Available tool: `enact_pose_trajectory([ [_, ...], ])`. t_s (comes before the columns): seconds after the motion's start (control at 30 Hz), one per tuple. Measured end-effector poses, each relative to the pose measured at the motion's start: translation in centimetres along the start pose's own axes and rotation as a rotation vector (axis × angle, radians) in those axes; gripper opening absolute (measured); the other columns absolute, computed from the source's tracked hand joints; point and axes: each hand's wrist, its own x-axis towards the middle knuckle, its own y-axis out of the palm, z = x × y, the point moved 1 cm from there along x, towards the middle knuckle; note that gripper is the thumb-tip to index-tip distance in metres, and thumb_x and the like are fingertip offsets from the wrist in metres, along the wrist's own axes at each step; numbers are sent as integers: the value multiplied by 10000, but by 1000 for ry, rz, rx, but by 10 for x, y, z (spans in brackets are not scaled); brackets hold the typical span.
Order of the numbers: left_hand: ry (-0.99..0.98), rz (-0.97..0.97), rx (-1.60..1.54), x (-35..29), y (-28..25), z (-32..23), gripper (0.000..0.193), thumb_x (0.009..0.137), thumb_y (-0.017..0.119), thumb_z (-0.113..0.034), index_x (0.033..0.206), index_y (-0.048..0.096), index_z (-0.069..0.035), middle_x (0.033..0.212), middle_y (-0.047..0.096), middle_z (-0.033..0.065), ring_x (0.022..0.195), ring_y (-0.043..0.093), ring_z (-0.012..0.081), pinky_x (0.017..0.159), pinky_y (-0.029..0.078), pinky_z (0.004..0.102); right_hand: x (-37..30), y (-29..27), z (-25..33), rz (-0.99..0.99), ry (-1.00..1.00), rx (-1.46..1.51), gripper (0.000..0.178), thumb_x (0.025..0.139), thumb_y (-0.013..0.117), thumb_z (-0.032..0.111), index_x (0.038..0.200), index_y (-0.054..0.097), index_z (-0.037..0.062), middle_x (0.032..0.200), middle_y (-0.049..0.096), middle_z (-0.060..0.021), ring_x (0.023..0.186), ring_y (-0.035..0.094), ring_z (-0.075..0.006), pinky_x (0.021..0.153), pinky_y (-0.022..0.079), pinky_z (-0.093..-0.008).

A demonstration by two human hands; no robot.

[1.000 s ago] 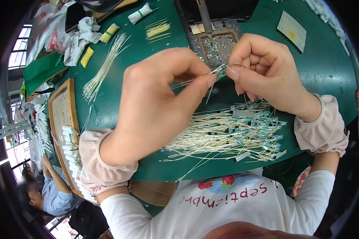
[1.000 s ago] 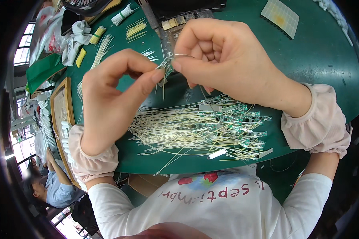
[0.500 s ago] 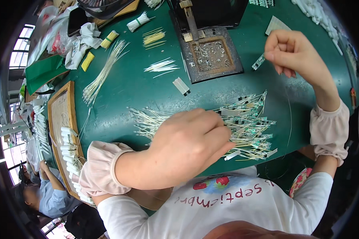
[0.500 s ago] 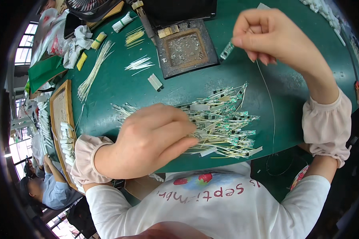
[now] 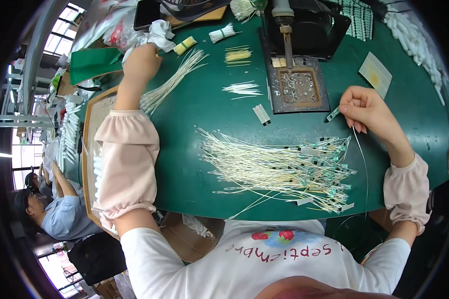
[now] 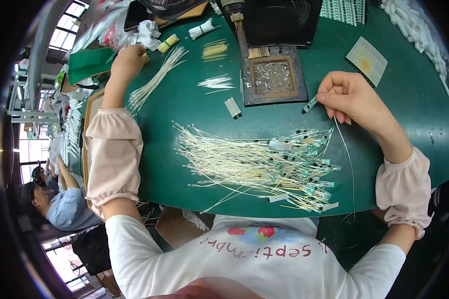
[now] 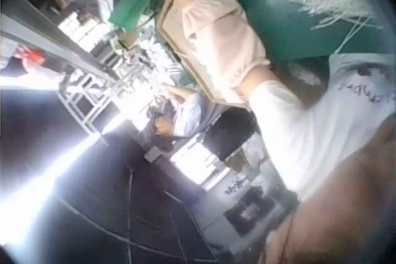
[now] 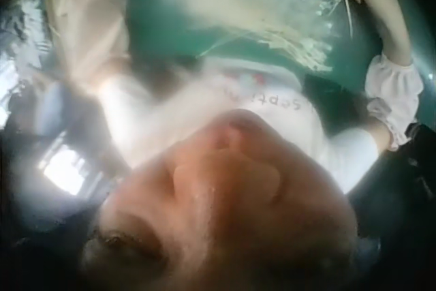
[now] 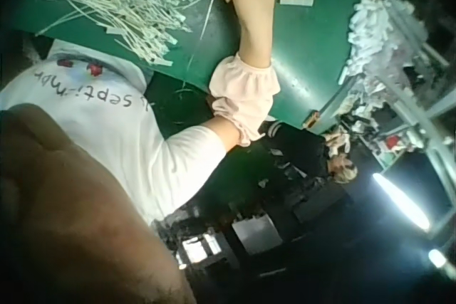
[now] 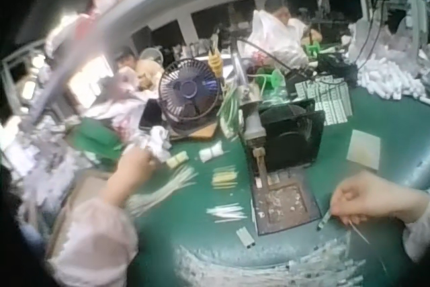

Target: The person assembles electronic components by attaching thin wires to small circuit boards by hand.

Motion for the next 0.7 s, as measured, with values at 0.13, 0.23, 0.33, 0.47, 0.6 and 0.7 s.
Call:
enact_pose_trajectory([
  [0.13, 36, -22, -80, 0, 19, 28, 154, 789, 572, -145, 884, 673, -76, 892, 651, 173, 866, 626, 336, 738, 494, 424, 0, 1, -1, 1, -17, 48, 118, 864, 605, 134, 812, 536, 54, 566, 537, 15, 391, 411, -11, 357, 305, -152],
  [0.23, -41, -9, -127, -6, 9, 31, 173, 792, 613, -162, 921, 665, -60, 847, 656, 155, 793, 631, 318, 704, 491, 385, -1, 1, -1, -12, -25, 54, 118, 865, 603, 134, 812, 534, 53, 569, 538, 15, 392, 411, -9, 357, 303, -151],
  [0.33, 21, -246, -367, -37, -39, -25, 140, 771, 630, -33, 909, 654, -23, 806, 657, 108, 773, 648, 218, 672, 489, 300, 1, 2, -2, -19, -36, 53, 117, 867, 599, 134, 812, 533, 54, 570, 538, 15, 393, 411, -8, 357, 301, -149],
  [0.47, 613, -612, -502, -100, -105, -122, 277, 670, 654, 136, 913, 643, 3, 902, 632, 126, 796, 627, 239, 705, 501, 305, 0, 0, -4, 7, -59, 45, 121, 869, 596, 140, 810, 531, 56, 571, 537, 19, 396, 410, -5, 360, 298, -146],
  [0.6, 886, -851, -366, -118, -112, -166, 346, 595, 693, 7, 937, 648, 28, 873, 598, 111, 719, 594, 230, 605, 491, 292, -4, 2, -2, -18, -74, 41, 125, 868, 597, 143, 808, 530, 58, 572, 534, 24, 397, 408, -2, 361, 295, -145],
  [0.7, 880, -890, -344, -105, -92, -185, 358, 599, 660, -14, 953, 633, 24, 899, 582, 112, 746, 583, 228, 625, 489, 304, -4, 3, -5, -37, -86, 28, 127, 869, 597, 148, 808, 530, 59, 572, 531, 28, 400, 404, 0, 364, 295, -144],
])
